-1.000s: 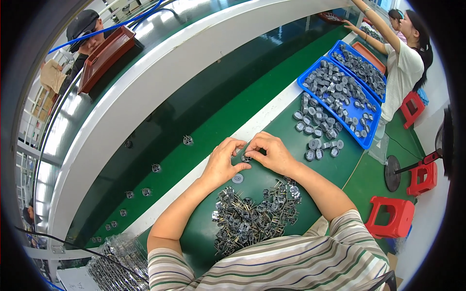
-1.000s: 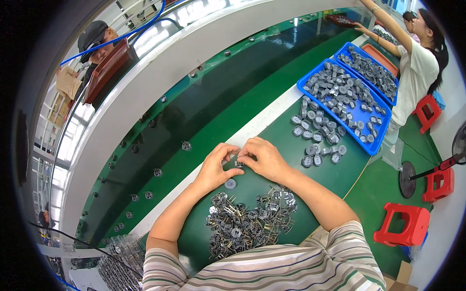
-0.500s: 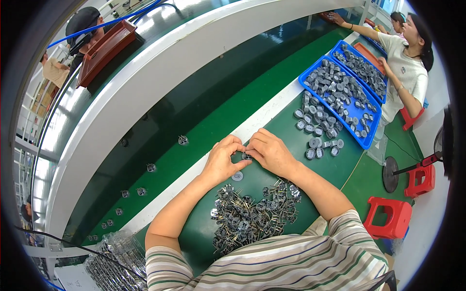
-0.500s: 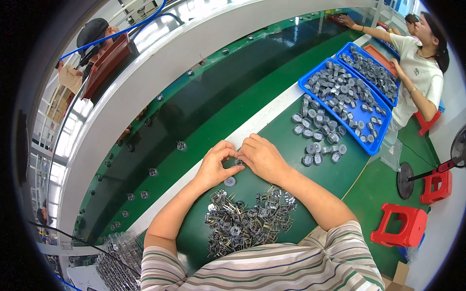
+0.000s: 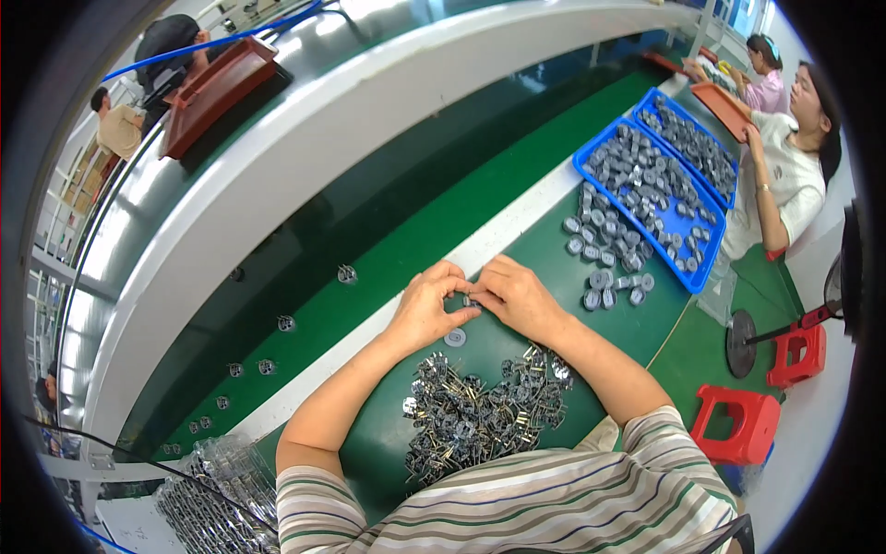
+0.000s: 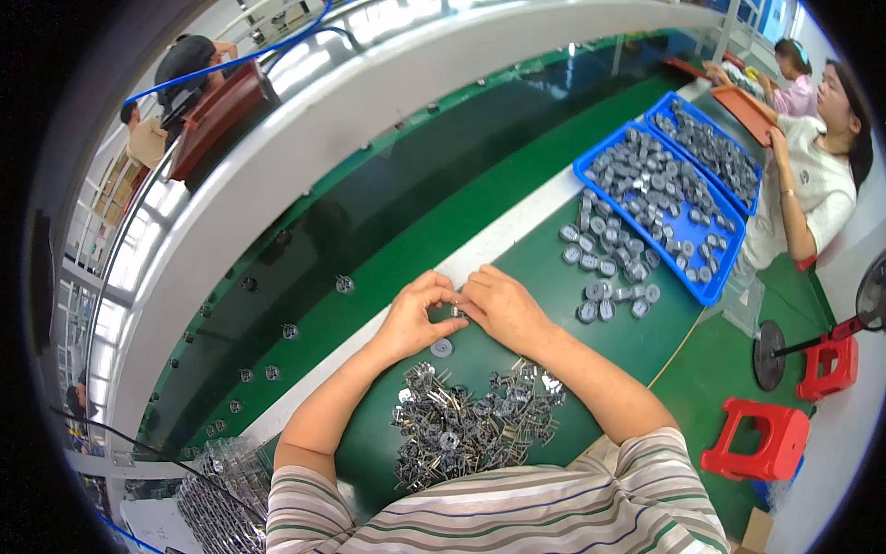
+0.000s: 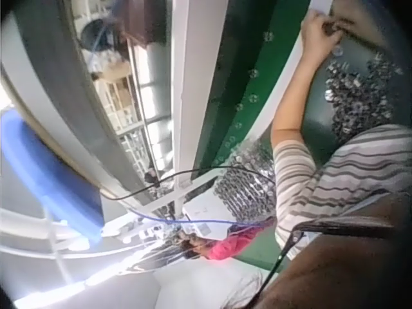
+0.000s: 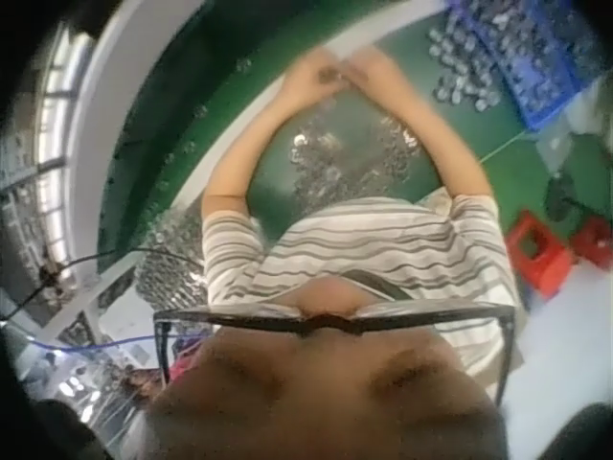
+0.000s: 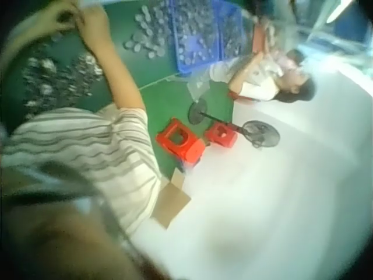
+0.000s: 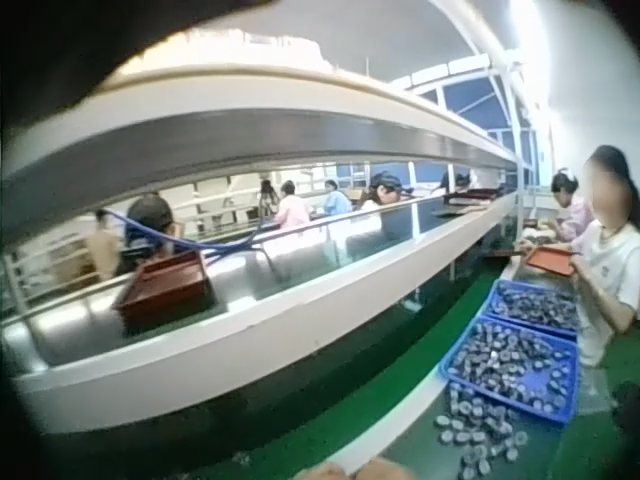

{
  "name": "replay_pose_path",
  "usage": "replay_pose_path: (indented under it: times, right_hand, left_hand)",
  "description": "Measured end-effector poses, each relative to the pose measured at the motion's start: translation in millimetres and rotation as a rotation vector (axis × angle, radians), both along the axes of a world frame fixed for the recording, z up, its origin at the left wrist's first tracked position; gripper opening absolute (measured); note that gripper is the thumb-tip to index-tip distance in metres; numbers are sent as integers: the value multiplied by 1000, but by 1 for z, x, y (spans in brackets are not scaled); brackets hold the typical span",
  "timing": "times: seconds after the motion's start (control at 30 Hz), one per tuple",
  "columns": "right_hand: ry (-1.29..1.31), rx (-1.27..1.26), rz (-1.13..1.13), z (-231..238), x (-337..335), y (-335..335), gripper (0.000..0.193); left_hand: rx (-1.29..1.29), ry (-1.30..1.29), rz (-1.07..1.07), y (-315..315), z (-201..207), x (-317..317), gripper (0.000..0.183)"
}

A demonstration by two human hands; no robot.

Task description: The person assembles small plastic rings and metal pins into plastic housings by hand, taking components from blue plastic bins on an industrial assembly line.

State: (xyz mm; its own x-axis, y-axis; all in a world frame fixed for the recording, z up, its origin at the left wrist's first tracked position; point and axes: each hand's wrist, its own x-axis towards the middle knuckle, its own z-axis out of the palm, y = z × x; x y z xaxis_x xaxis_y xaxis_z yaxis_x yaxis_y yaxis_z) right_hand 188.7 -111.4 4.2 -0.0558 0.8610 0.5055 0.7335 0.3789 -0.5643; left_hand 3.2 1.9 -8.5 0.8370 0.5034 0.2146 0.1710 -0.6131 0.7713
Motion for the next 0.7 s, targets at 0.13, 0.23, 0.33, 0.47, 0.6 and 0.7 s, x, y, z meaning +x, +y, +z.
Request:
replay_pose_path:
  times: [0.13, 0.23, 0.33, 0.47, 0.6, 0.7]
  right_hand:
    - [24, -94, -28, 4, 2, -12, 18]
    - [250, -415, -93, 21, 13, -43, 39]
    - [2, -494, 47, 66, 28, -82, 53]
    - [-190, -845, 120, 109, 38, -120, 83]
    - [-130, -968, 159, 89, 37, -126, 103]
    - [-67, -885, 160, 75, 32, -111, 91]
  left_hand:
    - [36, -50, -17, -5, -8, 1, 36]
    - [-10, -12, -17, 0, 3, 0, 33]
    - [111, -13, 202, 19, 26, -20, 28]
    - [308, 88, 466, 61, 25, -39, 28]
    - [464, 263, 528, 75, 15, -48, 36]
    - [584, 250, 519, 61, 19, -36, 47]
